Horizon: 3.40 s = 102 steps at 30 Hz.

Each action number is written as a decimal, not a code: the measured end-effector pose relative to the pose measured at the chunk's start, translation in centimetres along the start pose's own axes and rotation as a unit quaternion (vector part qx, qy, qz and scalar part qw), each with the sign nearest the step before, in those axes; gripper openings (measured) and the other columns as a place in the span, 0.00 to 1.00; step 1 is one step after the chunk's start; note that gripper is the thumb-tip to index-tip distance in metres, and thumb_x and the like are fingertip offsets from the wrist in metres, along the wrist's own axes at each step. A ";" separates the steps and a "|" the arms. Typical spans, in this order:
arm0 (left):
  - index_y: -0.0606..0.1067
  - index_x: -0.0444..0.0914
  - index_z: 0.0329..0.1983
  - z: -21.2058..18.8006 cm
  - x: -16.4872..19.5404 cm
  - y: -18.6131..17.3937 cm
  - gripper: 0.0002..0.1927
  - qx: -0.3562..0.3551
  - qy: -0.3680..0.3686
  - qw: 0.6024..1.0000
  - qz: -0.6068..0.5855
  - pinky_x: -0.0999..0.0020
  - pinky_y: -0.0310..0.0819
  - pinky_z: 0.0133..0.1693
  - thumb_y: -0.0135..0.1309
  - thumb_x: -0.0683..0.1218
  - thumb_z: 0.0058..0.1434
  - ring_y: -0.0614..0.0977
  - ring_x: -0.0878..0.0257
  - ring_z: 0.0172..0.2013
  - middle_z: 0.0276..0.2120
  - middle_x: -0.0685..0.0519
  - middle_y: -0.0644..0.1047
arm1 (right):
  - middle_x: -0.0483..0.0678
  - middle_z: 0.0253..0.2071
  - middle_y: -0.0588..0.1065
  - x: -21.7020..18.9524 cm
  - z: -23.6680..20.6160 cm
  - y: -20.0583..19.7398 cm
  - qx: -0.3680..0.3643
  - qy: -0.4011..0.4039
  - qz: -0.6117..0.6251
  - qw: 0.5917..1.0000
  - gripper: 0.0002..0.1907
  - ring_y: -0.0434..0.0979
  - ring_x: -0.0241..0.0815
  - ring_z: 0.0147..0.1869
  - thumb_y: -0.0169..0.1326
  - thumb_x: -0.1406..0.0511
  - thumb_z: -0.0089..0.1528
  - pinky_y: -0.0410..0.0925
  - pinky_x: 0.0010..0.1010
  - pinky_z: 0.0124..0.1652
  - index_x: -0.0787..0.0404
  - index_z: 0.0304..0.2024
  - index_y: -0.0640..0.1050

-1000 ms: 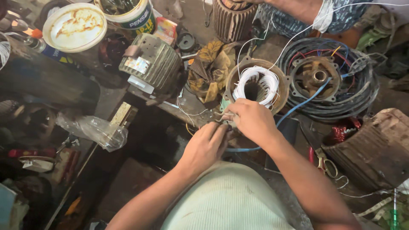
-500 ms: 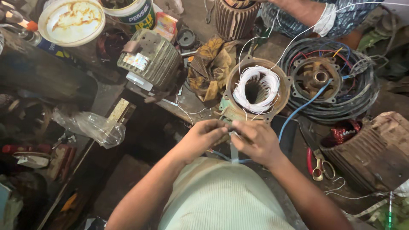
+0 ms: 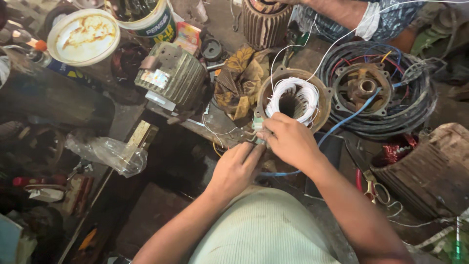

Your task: The person works on an electric motor stator, stripping wire insulation, twisting wires, and wrapping connections with tape. They use pliers and scissors to cut and prepare wires, then secure the connections with electrical tape.

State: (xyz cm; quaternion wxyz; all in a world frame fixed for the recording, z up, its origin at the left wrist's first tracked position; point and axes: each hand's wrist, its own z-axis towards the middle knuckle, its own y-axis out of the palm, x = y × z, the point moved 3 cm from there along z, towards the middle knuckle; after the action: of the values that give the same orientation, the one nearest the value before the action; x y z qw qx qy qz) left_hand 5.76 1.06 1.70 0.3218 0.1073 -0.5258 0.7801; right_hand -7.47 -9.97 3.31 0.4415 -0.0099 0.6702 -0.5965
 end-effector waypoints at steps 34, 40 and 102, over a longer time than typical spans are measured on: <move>0.79 0.35 0.49 0.1 -3.6 1.8 0.12 -0.044 -0.276 0.907 -0.316 0.67 0.71 0.37 0.61 0.45 0.66 0.79 0.60 0.36 0.35 0.49 0.79 | 0.52 0.59 0.74 0.7 -3.5 0.3 0.104 -0.151 0.112 0.977 0.20 0.80 0.55 0.58 0.54 0.74 0.63 0.74 0.39 0.51 0.55 0.56 0.69; 0.78 0.34 0.53 -0.3 -4.4 2.5 0.14 -0.094 -0.380 0.762 -0.515 0.65 0.69 0.39 0.55 0.45 0.67 0.81 0.59 0.40 0.41 0.48 0.81 | 0.52 0.54 0.73 2.4 -5.7 2.2 0.232 -0.377 -0.077 0.893 0.16 0.79 0.48 0.47 0.66 0.70 0.58 0.72 0.37 0.44 0.55 0.46 0.77; 0.80 0.32 0.43 1.1 -3.7 3.2 0.14 -0.105 -0.403 0.741 -0.528 0.71 0.75 0.38 0.57 0.48 0.64 0.81 0.69 0.34 0.32 0.54 0.81 | 0.56 0.31 0.79 3.8 -7.3 4.8 -0.009 0.193 0.292 0.937 0.15 0.75 0.37 0.25 0.61 0.64 0.61 0.66 0.32 0.28 0.66 0.47 0.79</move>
State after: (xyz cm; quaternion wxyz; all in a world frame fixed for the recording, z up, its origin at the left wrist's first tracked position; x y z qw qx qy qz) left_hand 6.44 -2.15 -2.11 0.4494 0.6373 -0.5441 0.3095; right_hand -11.66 -4.87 -3.53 0.4585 0.2979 0.7211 -0.4256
